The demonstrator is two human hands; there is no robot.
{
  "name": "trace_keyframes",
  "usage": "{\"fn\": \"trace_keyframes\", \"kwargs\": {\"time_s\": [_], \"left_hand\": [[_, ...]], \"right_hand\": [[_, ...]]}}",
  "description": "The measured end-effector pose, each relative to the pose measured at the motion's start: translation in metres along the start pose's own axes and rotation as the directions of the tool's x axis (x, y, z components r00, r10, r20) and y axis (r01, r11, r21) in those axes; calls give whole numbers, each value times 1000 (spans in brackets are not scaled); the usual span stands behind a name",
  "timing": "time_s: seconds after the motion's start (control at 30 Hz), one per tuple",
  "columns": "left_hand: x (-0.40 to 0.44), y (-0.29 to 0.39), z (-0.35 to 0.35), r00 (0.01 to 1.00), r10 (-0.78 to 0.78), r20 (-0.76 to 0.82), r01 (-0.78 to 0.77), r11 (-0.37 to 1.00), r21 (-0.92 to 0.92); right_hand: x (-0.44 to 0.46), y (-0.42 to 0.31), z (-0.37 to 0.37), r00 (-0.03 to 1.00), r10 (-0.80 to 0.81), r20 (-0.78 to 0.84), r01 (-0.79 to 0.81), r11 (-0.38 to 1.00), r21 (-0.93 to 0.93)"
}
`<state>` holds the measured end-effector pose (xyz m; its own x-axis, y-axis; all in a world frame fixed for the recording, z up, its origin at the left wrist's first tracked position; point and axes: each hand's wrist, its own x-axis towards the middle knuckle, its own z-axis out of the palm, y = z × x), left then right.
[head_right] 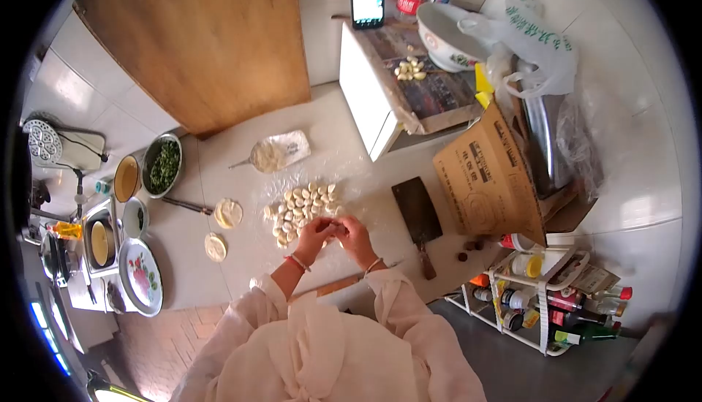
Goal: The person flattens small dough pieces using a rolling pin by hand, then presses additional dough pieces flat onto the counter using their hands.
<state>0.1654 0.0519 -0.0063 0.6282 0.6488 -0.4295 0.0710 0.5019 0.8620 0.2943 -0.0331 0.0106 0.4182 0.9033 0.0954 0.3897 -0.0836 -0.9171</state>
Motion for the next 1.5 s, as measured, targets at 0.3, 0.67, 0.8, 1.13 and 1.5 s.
{"fn": "trace_keyframes", "kwargs": {"time_s": [0.3,0.67,0.8,1.13,1.5], "left_hand": [[3,-1,12,982,-187,-38,162,921,-353],[32,-44,11,873,435,222,-444,519,730],[11,-30,14,982,178,71,-143,433,890],[-115,-7,-76,814,575,-83,-197,408,892],[-115,-43,-62,895,399,201,-295,188,937]], "right_hand": [[1,11,-19,766,615,188,-502,389,773],[8,35,-25,975,-220,-10,155,715,-682],[-14,24,-28,990,-136,35,133,826,-548],[-59,5,-39,987,-152,-44,109,852,-513],[-68,-4,-10,970,-20,241,163,789,-592]]}}
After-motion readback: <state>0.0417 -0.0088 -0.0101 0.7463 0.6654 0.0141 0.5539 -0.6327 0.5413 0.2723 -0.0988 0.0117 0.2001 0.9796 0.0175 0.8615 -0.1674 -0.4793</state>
